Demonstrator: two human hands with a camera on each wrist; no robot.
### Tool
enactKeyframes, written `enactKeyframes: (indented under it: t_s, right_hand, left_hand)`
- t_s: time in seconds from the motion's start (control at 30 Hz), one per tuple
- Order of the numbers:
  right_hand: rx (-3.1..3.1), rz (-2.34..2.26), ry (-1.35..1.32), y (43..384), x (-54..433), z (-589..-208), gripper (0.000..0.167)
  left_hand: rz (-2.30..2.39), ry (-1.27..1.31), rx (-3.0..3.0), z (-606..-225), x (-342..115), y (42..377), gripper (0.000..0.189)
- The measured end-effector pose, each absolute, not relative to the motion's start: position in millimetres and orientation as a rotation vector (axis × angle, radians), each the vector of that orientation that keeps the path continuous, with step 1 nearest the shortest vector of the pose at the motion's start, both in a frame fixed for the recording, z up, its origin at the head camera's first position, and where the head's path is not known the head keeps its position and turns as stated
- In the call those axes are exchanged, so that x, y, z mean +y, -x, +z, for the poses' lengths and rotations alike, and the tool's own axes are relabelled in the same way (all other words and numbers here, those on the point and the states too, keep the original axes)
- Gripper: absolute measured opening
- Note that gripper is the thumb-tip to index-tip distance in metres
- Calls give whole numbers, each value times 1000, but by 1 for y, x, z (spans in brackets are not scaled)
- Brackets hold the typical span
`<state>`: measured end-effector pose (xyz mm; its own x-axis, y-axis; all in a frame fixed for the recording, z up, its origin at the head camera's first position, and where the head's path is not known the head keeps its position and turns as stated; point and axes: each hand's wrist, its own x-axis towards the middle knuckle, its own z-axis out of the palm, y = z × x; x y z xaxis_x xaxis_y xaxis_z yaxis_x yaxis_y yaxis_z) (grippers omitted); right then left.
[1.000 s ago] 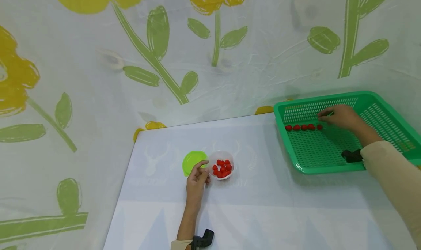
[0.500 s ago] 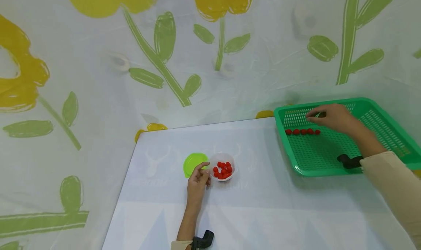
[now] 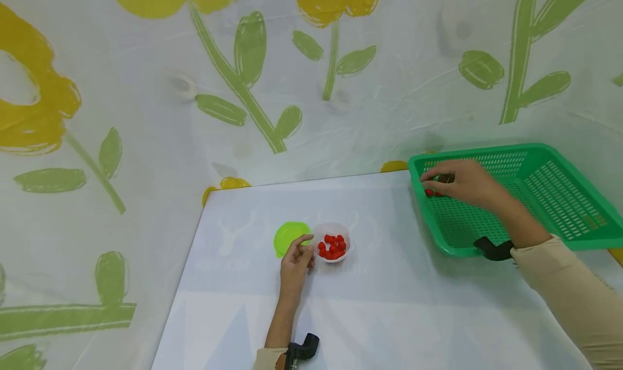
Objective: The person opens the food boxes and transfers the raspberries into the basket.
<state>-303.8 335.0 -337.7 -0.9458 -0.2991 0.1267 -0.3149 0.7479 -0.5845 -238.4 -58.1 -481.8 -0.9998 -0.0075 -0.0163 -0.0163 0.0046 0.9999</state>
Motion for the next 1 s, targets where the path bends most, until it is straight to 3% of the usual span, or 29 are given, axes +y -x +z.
enactKeyframes:
  t_s: [0.27, 1.0]
  right_hand:
    - [-2815, 1077, -755, 299, 293, -349, 12]
    - [-2910, 1218, -1064, 290, 202, -394, 11]
  left_hand:
    - [2234, 50, 2195, -509, -60, 248, 29]
    - [2267, 10, 2205, -510, -60, 248, 28]
